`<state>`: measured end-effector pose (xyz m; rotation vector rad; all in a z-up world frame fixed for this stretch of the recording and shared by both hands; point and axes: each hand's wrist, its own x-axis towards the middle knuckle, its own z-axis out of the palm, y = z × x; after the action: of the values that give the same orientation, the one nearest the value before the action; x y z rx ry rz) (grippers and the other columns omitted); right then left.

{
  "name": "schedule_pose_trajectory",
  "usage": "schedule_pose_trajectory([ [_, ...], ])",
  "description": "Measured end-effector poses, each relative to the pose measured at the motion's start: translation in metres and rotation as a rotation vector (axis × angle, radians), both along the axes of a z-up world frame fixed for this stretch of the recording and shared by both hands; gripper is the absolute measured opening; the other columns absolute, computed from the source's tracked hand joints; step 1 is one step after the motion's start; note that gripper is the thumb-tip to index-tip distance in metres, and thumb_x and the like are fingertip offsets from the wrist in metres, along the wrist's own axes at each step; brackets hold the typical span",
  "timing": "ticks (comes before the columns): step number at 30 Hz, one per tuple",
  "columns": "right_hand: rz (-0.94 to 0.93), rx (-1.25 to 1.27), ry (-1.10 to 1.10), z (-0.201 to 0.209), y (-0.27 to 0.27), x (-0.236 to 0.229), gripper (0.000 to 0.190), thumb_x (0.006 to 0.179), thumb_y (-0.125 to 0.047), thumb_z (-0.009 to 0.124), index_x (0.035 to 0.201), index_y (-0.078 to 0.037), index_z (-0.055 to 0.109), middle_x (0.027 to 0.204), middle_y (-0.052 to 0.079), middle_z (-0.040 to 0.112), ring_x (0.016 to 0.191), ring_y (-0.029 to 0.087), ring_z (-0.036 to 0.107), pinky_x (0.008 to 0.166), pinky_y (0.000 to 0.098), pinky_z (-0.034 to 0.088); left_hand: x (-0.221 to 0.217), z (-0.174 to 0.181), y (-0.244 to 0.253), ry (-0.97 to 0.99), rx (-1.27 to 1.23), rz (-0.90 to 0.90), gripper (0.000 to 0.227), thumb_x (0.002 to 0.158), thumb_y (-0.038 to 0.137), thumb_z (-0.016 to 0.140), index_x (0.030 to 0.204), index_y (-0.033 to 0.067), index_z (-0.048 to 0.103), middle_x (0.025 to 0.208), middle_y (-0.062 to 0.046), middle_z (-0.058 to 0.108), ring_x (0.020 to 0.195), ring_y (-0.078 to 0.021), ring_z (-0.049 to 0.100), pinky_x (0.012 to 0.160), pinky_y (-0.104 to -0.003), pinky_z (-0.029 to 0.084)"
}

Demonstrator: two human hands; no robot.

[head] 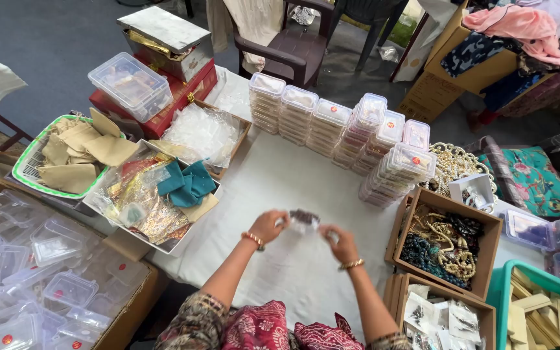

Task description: The person sits at a table and packs various jewelry items, including necklaces and earrings, into small plastic containers. They handle the jewelry by hand, placing it into clear plastic bags or directly into the containers, then closing the lids and stacking them.

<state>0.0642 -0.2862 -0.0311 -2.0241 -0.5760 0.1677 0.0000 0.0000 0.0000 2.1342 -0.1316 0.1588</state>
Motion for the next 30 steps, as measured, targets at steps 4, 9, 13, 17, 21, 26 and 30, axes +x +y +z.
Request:
schedule_pose_trajectory([
  [4, -0.013, -0.134, 0.206, -0.042, 0.001, -0.057, 0.01, 0.089, -0.01, 0.075, 0.098, -0.006, 0.076, 0.103, 0.006, 0.081, 0.089, 0.017, 0.076, 0.083, 0.0312, 0.058, -0.052, -0.048, -0.006, 0.121, 0.109, -0.057, 0.004, 0.086, 0.012, 0.072, 0.089, 0.0121, 0.07, 0.089, -0.007, 0.071, 0.093, -0.0265, 0.066, 0.083, -0.039, 0.054],
  [9, -0.138, -0.047, 0.278, -0.04, 0.008, -0.08, 0.01, 0.086, -0.011, 0.076, 0.095, -0.006, 0.075, 0.09, 0.003, 0.067, 0.078, 0.014, 0.071, 0.073, 0.0293, 0.058, -0.071, -0.034, -0.015, -0.057, 0.217, -0.096, 0.029, 0.065, 0.013, 0.077, 0.093, 0.016, 0.072, 0.089, -0.003, 0.072, 0.096, -0.0271, 0.06, 0.09, -0.043, 0.048],
  [13, -0.169, -0.122, 0.215, -0.054, 0.009, -0.07, 0.007, 0.086, -0.011, 0.078, 0.092, -0.007, 0.079, 0.085, 0.008, 0.071, 0.077, 0.017, 0.068, 0.073, 0.0308, 0.056, -0.055, -0.063, -0.021, -0.048, 0.272, -0.009, 0.014, 0.071, 0.021, 0.08, 0.084, 0.0194, 0.076, 0.083, -0.001, 0.072, 0.092, -0.0246, 0.061, 0.088, -0.042, 0.048],
  [17, -0.315, -0.055, 0.422, -0.051, 0.021, -0.057, 0.013, 0.093, -0.02, 0.071, 0.087, -0.009, 0.076, 0.079, 0.002, 0.079, 0.076, 0.011, 0.073, 0.074, 0.0281, 0.056, -0.039, -0.06, -0.028, 0.292, 0.23, 0.213, 0.011, 0.085, 0.032, 0.079, 0.087, 0.0207, 0.078, 0.077, 0.0, 0.069, 0.088, -0.0215, 0.062, 0.088, -0.039, 0.048],
  [21, -0.464, -0.328, 0.419, -0.018, 0.041, -0.052, 0.019, 0.087, -0.031, 0.075, 0.088, -0.012, 0.077, 0.075, 0.0, 0.077, 0.071, 0.014, 0.072, 0.07, 0.032, 0.054, -0.031, -0.061, -0.032, 0.328, 0.319, 0.338, 0.021, 0.087, 0.028, 0.073, 0.104, 0.0155, 0.071, 0.098, -0.001, 0.071, 0.102, -0.0212, 0.061, 0.093, -0.041, 0.047],
  [26, -0.522, -0.379, 0.347, -0.028, 0.05, -0.057, 0.019, 0.087, -0.032, 0.076, 0.087, -0.013, 0.075, 0.073, 0.0, 0.075, 0.07, 0.019, 0.071, 0.069, 0.0358, 0.054, -0.054, -0.049, -0.058, -0.126, 0.671, 0.159, 0.046, 0.096, 0.025, 0.062, 0.14, 0.0151, 0.054, 0.143, -0.003, 0.053, 0.138, -0.0223, 0.045, 0.116, -0.043, 0.034],
  [30, -0.555, -0.369, 0.303, -0.025, 0.054, -0.059, 0.028, 0.086, -0.03, 0.076, 0.107, -0.013, 0.069, 0.08, 0.006, 0.075, 0.08, 0.024, 0.072, 0.077, 0.0383, 0.055, -0.062, -0.044, -0.068, -0.07, 0.827, -0.165, 0.076, 0.094, 0.044, 0.055, 0.158, 0.009, 0.032, 0.168, -0.008, 0.023, 0.155, -0.0248, 0.015, 0.124, -0.048, 0.012],
])
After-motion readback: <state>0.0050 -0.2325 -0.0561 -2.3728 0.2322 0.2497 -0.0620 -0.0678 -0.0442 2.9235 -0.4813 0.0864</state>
